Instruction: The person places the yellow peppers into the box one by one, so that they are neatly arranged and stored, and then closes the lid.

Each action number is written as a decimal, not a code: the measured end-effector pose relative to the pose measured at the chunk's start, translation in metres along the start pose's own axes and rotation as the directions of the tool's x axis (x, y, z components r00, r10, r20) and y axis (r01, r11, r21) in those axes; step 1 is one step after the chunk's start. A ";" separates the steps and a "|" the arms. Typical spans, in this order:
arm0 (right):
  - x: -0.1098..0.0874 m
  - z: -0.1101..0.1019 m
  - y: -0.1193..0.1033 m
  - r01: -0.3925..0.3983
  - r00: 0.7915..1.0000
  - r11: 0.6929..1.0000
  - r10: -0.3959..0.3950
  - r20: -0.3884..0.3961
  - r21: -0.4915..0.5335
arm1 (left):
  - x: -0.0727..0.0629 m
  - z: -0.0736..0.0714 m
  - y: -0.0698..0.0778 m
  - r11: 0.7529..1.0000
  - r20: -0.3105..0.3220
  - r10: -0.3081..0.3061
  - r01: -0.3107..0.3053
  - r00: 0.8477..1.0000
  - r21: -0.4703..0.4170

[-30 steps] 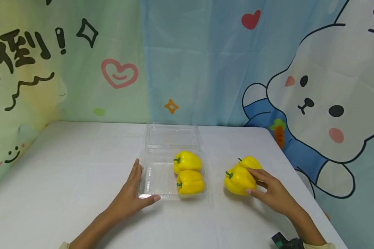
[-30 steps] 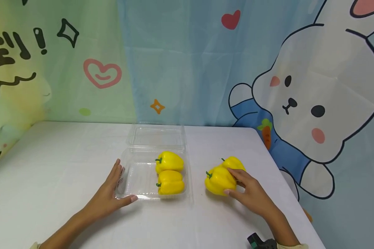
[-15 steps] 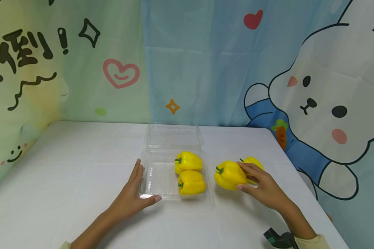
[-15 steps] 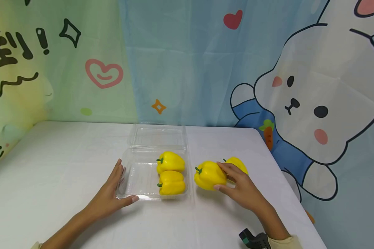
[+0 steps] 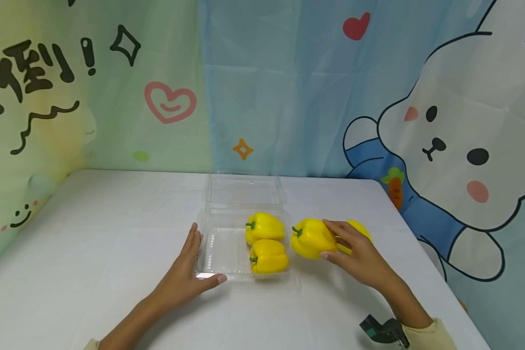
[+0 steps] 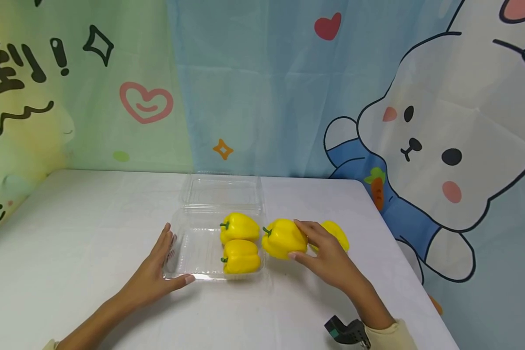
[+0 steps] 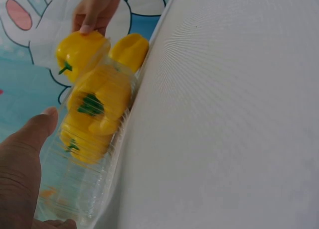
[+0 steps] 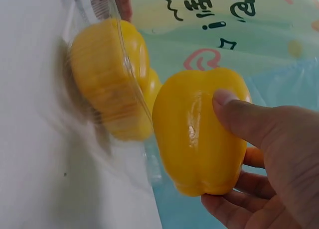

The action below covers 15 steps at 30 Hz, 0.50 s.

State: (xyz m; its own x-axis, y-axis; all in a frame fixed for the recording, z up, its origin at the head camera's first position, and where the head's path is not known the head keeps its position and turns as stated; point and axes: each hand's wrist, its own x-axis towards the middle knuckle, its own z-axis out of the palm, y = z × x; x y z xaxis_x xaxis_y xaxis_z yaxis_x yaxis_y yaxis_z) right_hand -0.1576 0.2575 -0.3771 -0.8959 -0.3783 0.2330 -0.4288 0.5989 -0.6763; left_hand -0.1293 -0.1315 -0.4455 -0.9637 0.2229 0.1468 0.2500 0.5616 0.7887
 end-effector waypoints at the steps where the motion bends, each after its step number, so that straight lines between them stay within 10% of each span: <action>1: 0.001 0.001 -0.002 -0.003 1.000 1.000 0.003 0.001 0.004 | 0.000 0.000 0.000 1.000 0.000 0.003 -0.003 1.000 0.005; 15: 0.013 0.016 -0.021 0.023 1.000 1.000 -0.023 -0.007 -0.004 | 0.000 0.000 -0.001 1.000 0.004 -0.001 0.001 1.000 0.005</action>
State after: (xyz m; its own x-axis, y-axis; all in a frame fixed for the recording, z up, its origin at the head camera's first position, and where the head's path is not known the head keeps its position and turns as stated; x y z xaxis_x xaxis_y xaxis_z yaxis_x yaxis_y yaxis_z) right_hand -0.1581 0.2288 -0.3715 -0.8864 -0.3874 0.2532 -0.4499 0.5931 -0.6677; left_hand -0.1300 -0.1323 -0.4465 -0.9636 0.2253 0.1442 0.2498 0.5654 0.7861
